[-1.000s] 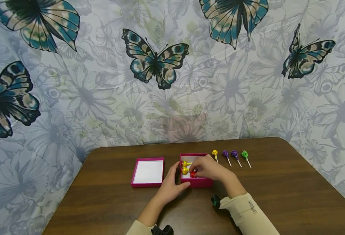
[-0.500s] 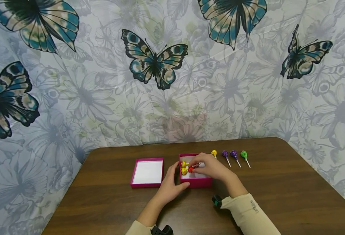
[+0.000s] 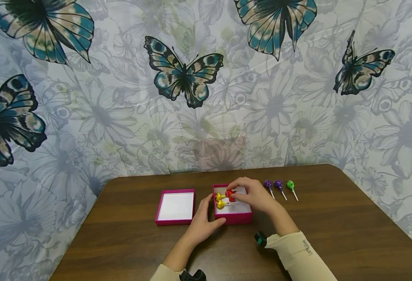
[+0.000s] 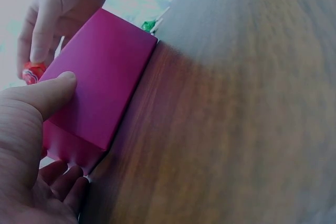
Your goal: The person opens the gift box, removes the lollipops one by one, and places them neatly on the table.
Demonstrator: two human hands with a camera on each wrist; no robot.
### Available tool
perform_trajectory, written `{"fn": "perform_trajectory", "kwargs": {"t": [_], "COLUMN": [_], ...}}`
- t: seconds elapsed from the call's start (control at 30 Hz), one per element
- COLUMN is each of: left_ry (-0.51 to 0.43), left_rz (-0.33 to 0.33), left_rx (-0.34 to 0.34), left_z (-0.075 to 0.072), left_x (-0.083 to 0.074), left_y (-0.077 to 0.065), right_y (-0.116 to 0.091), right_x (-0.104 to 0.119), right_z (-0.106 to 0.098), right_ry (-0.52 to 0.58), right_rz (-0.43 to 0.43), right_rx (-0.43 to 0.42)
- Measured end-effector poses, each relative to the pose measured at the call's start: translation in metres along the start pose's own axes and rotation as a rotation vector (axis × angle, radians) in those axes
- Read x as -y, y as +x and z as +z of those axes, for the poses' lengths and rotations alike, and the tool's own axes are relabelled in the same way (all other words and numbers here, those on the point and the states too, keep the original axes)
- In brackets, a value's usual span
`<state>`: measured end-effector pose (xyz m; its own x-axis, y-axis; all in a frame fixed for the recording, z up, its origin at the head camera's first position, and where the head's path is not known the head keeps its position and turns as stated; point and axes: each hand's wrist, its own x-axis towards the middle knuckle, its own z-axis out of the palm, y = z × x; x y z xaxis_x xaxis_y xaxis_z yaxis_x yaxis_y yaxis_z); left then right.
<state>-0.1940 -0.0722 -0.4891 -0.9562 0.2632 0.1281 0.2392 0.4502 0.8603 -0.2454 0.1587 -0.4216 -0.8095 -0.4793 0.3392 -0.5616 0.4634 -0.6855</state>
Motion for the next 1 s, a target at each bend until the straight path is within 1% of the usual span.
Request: {"fn": "perform_trajectory", "kwargs": {"t": [0.13,0.23,0.5,0.67,0.77,0.9,1.0], "left_ry": [0.001,-0.001,-0.009,-0.006,-0.009,-0.012,-0.012], "left_rz": [-0.002,-0.005,-0.02,-0.012,-0.004,-0.001,-0.005], "left_rx": [-0.001,0.003,0.007,0.003,0.003,0.0,0.001], "left_z": [0.0,0.0,0.0,0.001,0.001,0.001,0.001], "left_x": [0.001,0.001,0.001,0.001,0.0,0.0,0.001], "left_y": [0.0,0.001,0.001,0.001,0.0,0.0,0.001], "right_y": [0.001,0.0,-0.002,-0.005,-0.006,-0.009,-0.012], "right_x": [0.002,0.002,0.003,0.006,0.005,0.0,-0.001], "right_z": [-0.003,-0.006,-0.018,-0.029,-0.036,-0.045,-0.052], "right_ry": [0.022,0.016,-0.044,-0.031,-0.023,-0.055,-0.057], "right_rz": [0.006,0.015,-0.001,-0.009,-0.018,-0.011,0.003], "right_rx": [-0.065,-0.11,-0.208,-0.272,-0.325,-0.398,-0.44]}}
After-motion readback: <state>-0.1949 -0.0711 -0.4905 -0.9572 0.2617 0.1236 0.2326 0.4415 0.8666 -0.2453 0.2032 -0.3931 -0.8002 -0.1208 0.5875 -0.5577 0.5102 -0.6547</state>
